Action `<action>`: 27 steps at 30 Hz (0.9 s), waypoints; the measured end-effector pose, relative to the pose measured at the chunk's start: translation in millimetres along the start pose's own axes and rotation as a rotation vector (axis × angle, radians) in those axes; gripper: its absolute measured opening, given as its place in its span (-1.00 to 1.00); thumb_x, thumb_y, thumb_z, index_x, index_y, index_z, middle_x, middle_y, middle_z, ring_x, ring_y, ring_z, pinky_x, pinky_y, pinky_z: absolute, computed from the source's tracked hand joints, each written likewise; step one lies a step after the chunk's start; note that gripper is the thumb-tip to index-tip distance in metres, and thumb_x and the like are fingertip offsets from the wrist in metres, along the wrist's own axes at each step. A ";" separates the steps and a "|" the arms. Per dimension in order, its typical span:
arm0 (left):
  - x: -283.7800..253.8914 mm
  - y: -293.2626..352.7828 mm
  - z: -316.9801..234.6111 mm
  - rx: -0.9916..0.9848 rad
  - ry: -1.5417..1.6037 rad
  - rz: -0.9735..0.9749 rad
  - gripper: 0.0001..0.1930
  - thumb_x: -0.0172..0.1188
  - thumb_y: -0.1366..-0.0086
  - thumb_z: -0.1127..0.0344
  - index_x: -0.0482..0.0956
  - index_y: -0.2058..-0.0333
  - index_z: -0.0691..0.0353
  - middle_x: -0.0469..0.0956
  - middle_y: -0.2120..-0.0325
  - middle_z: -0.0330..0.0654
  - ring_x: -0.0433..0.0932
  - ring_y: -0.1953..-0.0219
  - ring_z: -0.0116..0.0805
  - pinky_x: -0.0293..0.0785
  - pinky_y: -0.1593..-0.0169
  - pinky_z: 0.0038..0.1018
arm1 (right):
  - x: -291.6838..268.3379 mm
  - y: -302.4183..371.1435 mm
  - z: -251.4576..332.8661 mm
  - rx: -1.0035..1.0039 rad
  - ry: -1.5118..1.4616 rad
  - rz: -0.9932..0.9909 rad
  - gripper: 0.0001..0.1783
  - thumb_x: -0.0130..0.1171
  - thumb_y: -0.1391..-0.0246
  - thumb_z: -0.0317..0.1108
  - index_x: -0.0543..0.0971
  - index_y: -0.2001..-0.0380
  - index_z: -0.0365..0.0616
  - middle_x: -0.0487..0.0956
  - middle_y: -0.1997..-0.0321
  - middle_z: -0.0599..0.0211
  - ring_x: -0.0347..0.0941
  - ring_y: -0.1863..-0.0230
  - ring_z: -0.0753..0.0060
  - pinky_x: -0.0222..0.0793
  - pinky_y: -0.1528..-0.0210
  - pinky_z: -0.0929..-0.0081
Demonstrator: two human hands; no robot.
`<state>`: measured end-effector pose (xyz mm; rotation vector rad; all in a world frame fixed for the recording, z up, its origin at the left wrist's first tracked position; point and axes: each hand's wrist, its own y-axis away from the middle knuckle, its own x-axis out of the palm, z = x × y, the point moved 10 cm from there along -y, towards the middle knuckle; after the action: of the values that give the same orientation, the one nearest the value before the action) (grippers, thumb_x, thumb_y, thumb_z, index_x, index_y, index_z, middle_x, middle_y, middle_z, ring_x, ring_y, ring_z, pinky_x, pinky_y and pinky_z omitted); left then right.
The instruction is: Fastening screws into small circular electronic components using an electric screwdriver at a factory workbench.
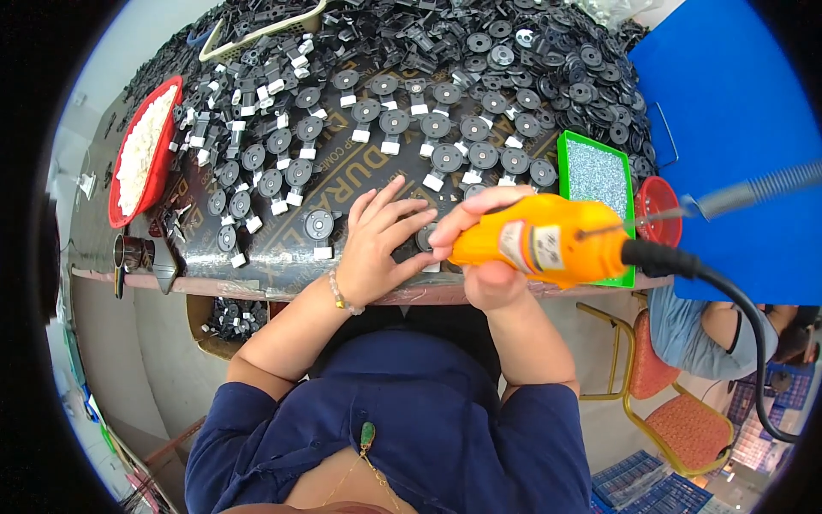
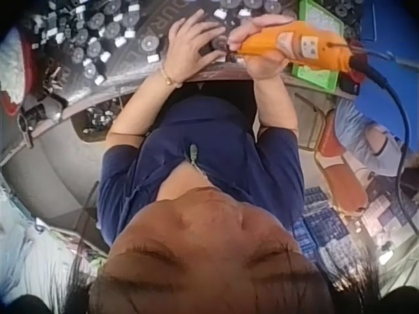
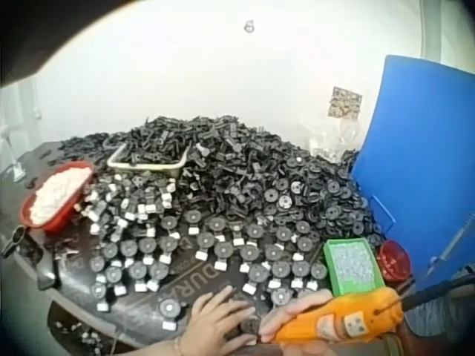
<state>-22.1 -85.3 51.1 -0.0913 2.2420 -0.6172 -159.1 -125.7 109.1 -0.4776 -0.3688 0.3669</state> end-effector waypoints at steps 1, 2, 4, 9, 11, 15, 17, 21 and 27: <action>-0.9 0.6 -3.2 0.034 0.008 0.004 -0.55 0.53 0.00 0.14 0.72 0.07 -0.04 0.62 0.05 -0.37 0.31 -0.39 -0.10 0.05 -0.38 0.06 | -1.1 2.1 3.9 -0.015 -0.005 -0.005 -0.10 0.10 -0.06 0.56 0.30 0.03 -0.12 0.59 0.46 0.19 0.51 0.57 0.39 0.51 0.44 0.41; -1.2 1.3 -6.5 0.068 0.015 0.009 -0.60 0.53 0.00 0.16 0.75 0.12 -0.08 0.62 0.05 -0.40 0.31 -0.39 -0.11 0.03 -0.38 0.08 | -0.8 1.5 5.5 -0.014 -0.006 -0.004 -0.10 0.10 -0.06 0.56 0.30 0.03 -0.12 0.59 0.46 0.19 0.51 0.57 0.39 0.51 0.44 0.41; 0.7 3.0 -7.0 0.105 0.012 0.006 -0.67 0.52 -0.02 0.20 0.76 0.17 -0.10 0.62 0.08 -0.43 0.31 -0.39 -0.12 0.02 -0.37 0.09 | 3.1 0.3 19.4 -0.108 0.001 0.012 -0.10 0.07 -0.07 0.57 0.29 0.02 -0.11 0.59 0.45 0.19 0.50 0.58 0.41 0.50 0.46 0.42; 1.3 4.5 -10.6 0.145 0.026 -0.016 -0.80 0.49 -0.05 0.27 0.79 0.29 -0.13 0.63 0.18 -0.52 0.33 -0.38 -0.17 -0.01 -0.36 0.09 | 4.8 -1.7 22.8 -0.142 -0.018 0.038 -0.08 0.03 -0.05 0.60 0.28 0.01 -0.10 0.59 0.45 0.21 0.47 0.59 0.42 0.48 0.49 0.44; 2.2 4.7 -6.3 0.123 0.032 -0.032 -0.80 0.49 -0.06 0.27 0.79 0.29 -0.15 0.63 0.24 -0.54 0.36 -0.37 -0.19 -0.01 -0.36 0.09 | 4.1 -1.2 24.8 -0.179 -0.059 0.047 -0.08 0.03 -0.05 0.60 0.29 0.02 -0.09 0.58 0.45 0.20 0.47 0.59 0.42 0.47 0.49 0.44; 1.3 3.9 -6.3 0.115 0.014 -0.036 -0.80 0.49 -0.07 0.28 0.79 0.28 -0.16 0.63 0.28 -0.54 0.37 -0.36 -0.21 -0.01 -0.35 0.08 | 6.0 -1.7 28.9 -0.207 -0.067 0.048 -0.08 0.03 -0.05 0.60 0.29 0.01 -0.08 0.58 0.44 0.19 0.47 0.59 0.41 0.47 0.49 0.43; 0.1 4.0 -5.0 0.100 0.030 -0.034 -0.85 0.50 -0.07 0.27 0.77 0.34 -0.13 0.63 0.30 -0.53 0.38 -0.36 -0.20 0.00 -0.34 0.07 | 8.5 -1.6 26.1 -0.204 -0.083 0.065 -0.07 0.03 -0.05 0.61 0.28 0.01 -0.09 0.59 0.44 0.19 0.47 0.59 0.40 0.47 0.49 0.43; -0.9 3.5 -4.2 0.069 0.008 -0.026 -0.87 0.51 -0.06 0.24 0.74 0.41 -0.11 0.62 0.32 -0.53 0.39 -0.35 -0.19 0.02 -0.32 0.06 | 10.2 0.3 22.8 -0.180 -0.052 0.066 -0.07 0.02 -0.05 0.61 0.28 0.01 -0.10 0.58 0.44 0.20 0.47 0.59 0.40 0.48 0.49 0.43; -0.4 5.1 -6.8 0.136 0.002 -0.023 -0.75 0.56 0.01 0.16 0.73 0.33 -0.07 0.62 0.27 -0.46 0.38 -0.34 -0.14 0.04 -0.31 0.06 | 9.1 3.1 19.7 -0.163 -0.040 0.043 -0.08 0.03 -0.06 0.60 0.28 0.01 -0.10 0.57 0.46 0.19 0.47 0.59 0.40 0.49 0.48 0.42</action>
<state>-26.1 -77.9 52.9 -0.0486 2.1969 -0.7808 -160.4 -111.9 126.1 -0.6396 -0.4295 0.3904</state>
